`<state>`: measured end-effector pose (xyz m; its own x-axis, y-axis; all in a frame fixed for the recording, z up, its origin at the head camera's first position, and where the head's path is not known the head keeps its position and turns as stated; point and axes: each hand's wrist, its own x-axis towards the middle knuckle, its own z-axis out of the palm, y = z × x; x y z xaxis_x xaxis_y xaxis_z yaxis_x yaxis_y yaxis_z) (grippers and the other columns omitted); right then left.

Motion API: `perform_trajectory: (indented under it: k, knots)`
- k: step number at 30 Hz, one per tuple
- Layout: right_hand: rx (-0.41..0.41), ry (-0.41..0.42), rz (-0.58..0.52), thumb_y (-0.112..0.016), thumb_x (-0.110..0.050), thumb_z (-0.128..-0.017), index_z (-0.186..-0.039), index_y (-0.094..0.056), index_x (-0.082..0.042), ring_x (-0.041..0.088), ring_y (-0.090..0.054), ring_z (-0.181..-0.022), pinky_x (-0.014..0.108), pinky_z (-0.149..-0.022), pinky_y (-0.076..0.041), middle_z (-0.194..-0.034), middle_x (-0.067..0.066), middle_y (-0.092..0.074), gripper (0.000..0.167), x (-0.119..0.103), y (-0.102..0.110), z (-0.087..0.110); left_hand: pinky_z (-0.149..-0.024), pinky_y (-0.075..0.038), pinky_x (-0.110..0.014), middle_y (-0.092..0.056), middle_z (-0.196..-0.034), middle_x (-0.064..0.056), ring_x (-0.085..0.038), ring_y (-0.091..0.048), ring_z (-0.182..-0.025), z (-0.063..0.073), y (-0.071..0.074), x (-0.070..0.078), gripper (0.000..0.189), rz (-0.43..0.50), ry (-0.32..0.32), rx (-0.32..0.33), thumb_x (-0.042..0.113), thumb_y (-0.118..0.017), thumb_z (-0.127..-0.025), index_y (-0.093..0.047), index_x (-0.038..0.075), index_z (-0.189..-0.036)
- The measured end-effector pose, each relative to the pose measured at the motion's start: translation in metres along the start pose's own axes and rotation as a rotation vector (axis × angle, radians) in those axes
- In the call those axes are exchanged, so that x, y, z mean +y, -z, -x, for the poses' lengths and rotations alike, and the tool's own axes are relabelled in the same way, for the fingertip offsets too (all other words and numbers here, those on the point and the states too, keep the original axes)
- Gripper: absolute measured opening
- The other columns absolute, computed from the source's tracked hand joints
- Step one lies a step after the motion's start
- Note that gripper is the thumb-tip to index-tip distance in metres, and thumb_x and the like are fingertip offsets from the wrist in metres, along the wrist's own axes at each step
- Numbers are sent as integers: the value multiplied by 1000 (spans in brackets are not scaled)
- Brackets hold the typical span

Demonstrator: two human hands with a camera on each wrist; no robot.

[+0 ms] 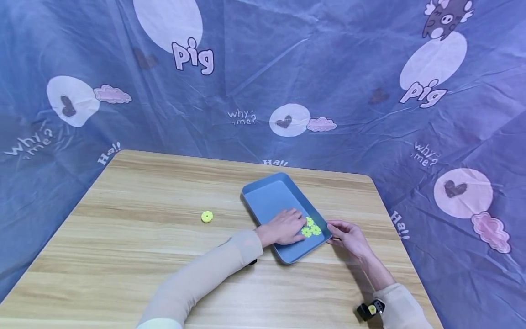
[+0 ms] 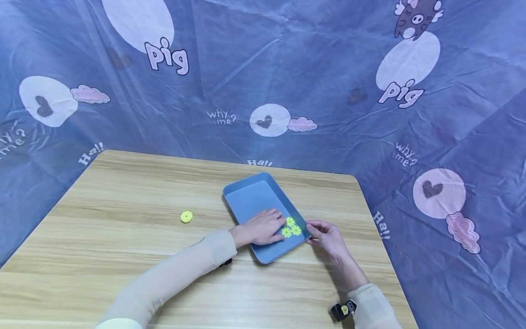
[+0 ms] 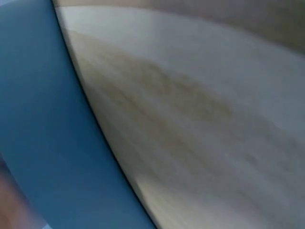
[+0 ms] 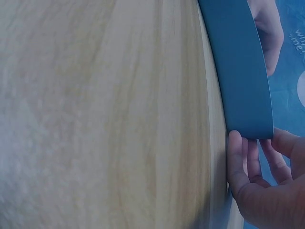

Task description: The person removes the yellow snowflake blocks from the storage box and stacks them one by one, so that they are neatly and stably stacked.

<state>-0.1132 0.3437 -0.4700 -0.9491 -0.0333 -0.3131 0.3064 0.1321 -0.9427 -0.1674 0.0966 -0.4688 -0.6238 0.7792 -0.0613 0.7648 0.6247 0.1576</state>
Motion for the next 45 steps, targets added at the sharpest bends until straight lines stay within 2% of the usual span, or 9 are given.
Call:
perform_trajectory:
  k: [18,28,32,39,45]
  knots:
    - [0,2,-8,-65,-15,-105,-126,-70,1,5,-72,-91,23,-82,-64,-101,-9,-74,27,0,-1,1,-112,-49,-37,-62,-135,-1,-16,-55,-128,-14,-7,6,37,-69,-7,14,51,-59,-105,-66,22,-126]
    - [-25,4,-19,-65,-15,-105,-131,-65,7,4,-71,-92,22,-81,-63,-101,-9,-73,34,-4,0,3,-115,-47,-37,-63,-137,1,-15,-54,-128,-13,-4,7,37,59,32,8,48,-67,-101,-66,22,-128]
    - [-26,7,-24,-65,-15,-105,-128,-67,3,4,-71,-92,22,-81,-63,-101,-9,-73,30,-2,1,3,-115,-47,-37,-65,-137,3,-15,-55,-126,-10,-3,6,37,91,29,21,46,-69,-100,-67,23,-128]
    - [-2,14,-27,-66,-13,-104,-120,-73,-5,4,-72,-91,22,-80,-64,-100,-9,-74,19,1,1,2,-105,-49,-32,-70,-131,5,-15,-57,-120,-5,-2,2,33,121,13,42,42,-72,-99,-68,22,-124]
    - [-1,14,-23,-66,-13,-104,-122,-72,-4,4,-72,-91,22,-81,-64,-101,-9,-74,21,2,2,2,-101,-51,-28,-72,-123,8,-12,-59,-115,2,-1,-3,32,155,15,61,40,-76,-96,-70,22,-122]
